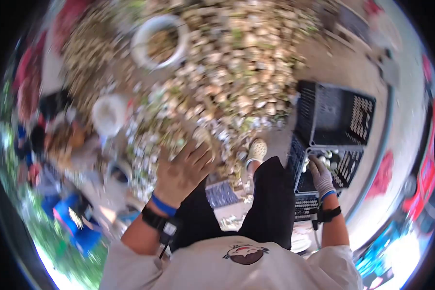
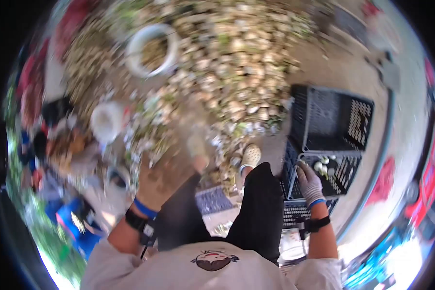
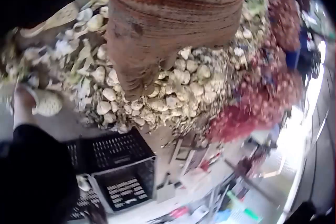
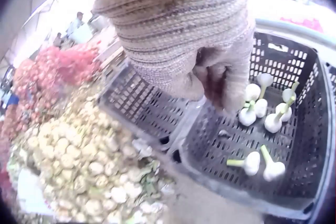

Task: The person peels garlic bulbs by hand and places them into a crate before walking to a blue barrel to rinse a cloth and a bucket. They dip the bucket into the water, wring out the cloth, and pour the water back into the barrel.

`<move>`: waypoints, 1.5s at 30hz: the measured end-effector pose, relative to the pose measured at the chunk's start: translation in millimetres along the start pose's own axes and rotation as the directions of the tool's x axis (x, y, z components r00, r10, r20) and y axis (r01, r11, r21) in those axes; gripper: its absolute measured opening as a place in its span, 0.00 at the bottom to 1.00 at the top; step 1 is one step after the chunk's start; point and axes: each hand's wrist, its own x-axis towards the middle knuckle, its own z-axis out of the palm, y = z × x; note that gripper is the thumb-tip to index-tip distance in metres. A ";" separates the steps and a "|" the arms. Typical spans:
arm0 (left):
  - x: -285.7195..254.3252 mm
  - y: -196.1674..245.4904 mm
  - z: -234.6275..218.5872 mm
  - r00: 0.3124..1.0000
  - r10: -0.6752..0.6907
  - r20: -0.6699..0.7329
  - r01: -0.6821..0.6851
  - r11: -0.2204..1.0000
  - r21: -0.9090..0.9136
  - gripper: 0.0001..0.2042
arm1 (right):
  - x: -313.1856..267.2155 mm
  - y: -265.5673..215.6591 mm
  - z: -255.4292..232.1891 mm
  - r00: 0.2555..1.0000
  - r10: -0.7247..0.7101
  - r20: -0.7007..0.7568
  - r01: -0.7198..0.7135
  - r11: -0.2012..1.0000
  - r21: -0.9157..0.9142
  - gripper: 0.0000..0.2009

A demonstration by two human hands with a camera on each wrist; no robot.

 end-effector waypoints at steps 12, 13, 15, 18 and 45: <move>-270.2 -58.2 8.1 0.874 0.430 0.227 -0.336 0.872 -0.357 0.26 | -201.1 -427.3 151.9 0.480 -0.422 0.769 0.671 0.742 -0.012 0.18; -286.1 -68.0 -16.5 0.856 0.470 0.215 -0.410 0.871 -0.271 0.25 | -218.6 -434.9 167.2 0.435 -0.411 0.801 0.709 0.705 -0.023 0.18; -333.9 -61.2 -35.3 0.818 0.547 0.179 -0.474 0.817 -0.328 0.20 | -248.4 -444.5 207.8 0.295 -0.363 0.884 0.881 0.461 -0.104 0.18; -389.9 -59.0 -80.7 0.726 0.649 0.226 -0.402 0.668 -0.627 0.18 | -295.3 -462.9 273.9 0.056 -0.383 0.922 0.941 0.328 0.079 0.18; -694.0 34.9 -379.9 0.349 0.936 0.044 0.928 -0.352 0.125 0.22 | -628.6 -630.5 732.4 -0.284 0.693 0.662 0.941 0.068 0.332 0.29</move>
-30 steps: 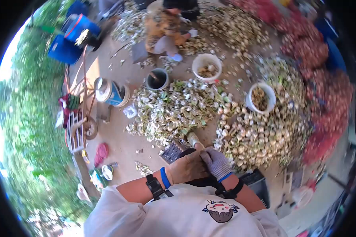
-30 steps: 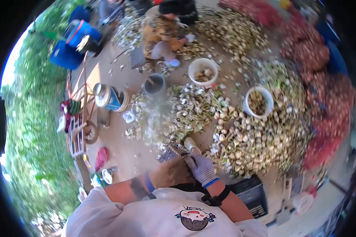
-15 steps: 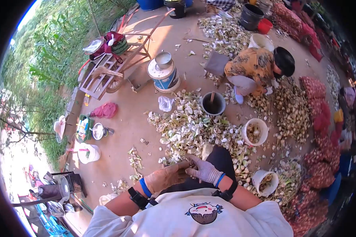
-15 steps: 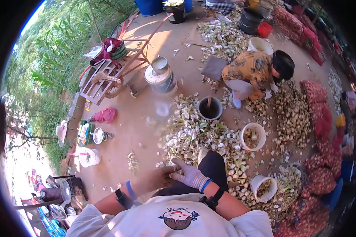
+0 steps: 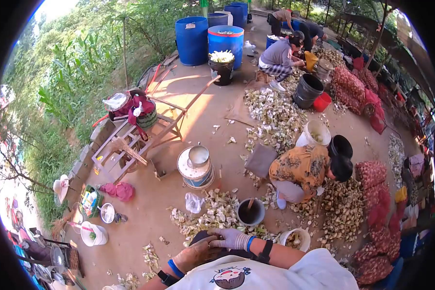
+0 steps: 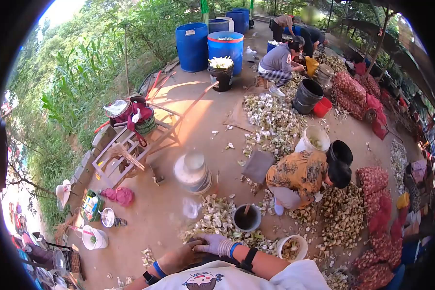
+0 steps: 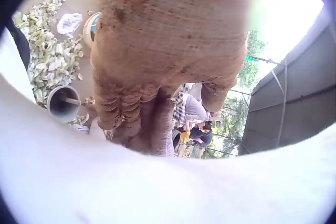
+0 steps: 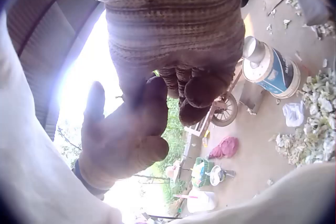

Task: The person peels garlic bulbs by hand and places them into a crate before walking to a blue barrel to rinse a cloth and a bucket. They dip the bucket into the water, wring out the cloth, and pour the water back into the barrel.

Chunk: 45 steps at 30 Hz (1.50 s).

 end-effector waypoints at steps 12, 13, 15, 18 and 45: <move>-30.7 -140.6 160.4 0.794 -0.237 0.560 -0.196 -0.971 -0.134 0.28 | 98.2 68.4 -162.2 0.922 0.097 -0.374 -0.165 0.974 -0.153 0.21; -29.6 -142.3 180.6 0.783 -0.225 0.580 -0.191 -0.974 -0.119 0.26 | 105.9 94.0 -174.8 0.899 0.173 -0.403 -0.201 0.979 -0.028 0.20; -25.3 -163.4 202.5 0.762 -0.210 0.612 -0.141 -0.977 -0.160 0.24 | 106.4 113.5 -191.6 0.810 0.288 -0.511 -0.260 0.957 0.128 0.18; -18.9 -211.3 212.4 0.761 -0.183 0.622 -0.089 -0.980 -0.178 0.23 | 104.5 65.1 -230.8 0.752 0.498 -0.432 -0.312 0.846 0.432 0.15; 300.3 -582.6 500.4 0.928 -0.246 0.278 -0.345 -0.850 0.399 0.25 | 340.7 23.0 -710.8 0.914 0.222 -0.339 -0.024 0.864 0.503 0.26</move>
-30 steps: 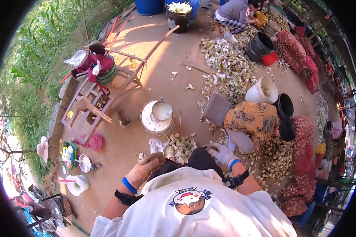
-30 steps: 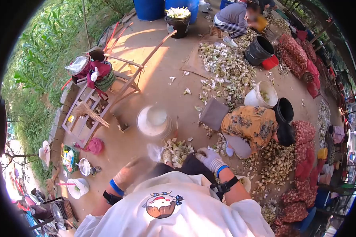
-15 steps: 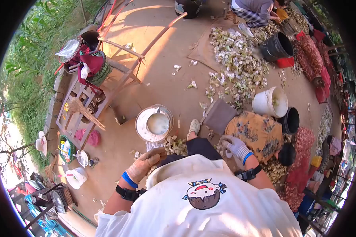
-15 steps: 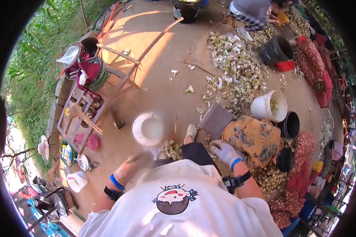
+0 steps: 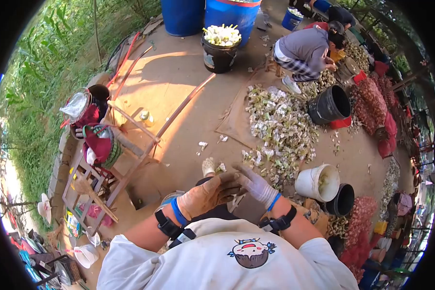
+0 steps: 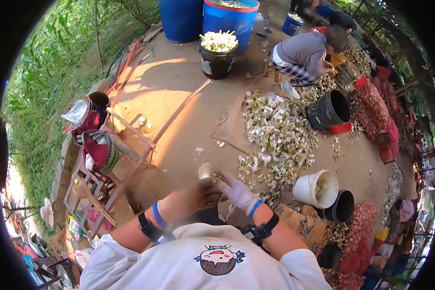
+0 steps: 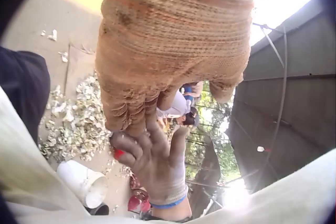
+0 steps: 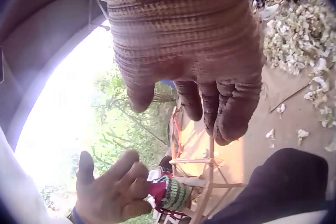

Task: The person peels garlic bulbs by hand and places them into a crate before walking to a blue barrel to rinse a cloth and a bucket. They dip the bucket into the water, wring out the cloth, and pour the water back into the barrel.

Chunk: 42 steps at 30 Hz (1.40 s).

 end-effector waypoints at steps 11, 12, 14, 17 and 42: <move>217.8 250.9 -23.0 0.987 0.080 -0.141 -0.084 0.996 -0.021 0.21 | 247.5 -167.9 -128.3 0.710 -0.632 -0.310 0.207 0.609 -0.766 0.18; 241.2 268.9 -24.8 0.989 0.066 -0.134 -0.066 0.998 0.007 0.21 | 260.5 -182.6 -147.3 0.725 -0.603 -0.333 0.175 0.629 -0.758 0.17; 294.4 302.7 -13.0 0.993 0.024 -0.111 -0.025 1.000 -0.004 0.21 | 283.0 -211.3 -193.0 0.721 -0.573 -0.389 0.129 0.663 -0.737 0.16; 382.9 348.3 -24.4 0.985 -0.101 -0.143 0.108 0.993 0.047 0.21 | 316.5 -242.0 -274.0 0.707 -0.589 -0.392 0.094 0.627 -0.773 0.15; 929.1 750.6 9.9 0.998 -0.021 0.051 0.005 0.956 0.292 0.35 | 681.7 -472.7 -782.6 0.854 -0.453 -0.257 0.492 0.863 0.114 0.28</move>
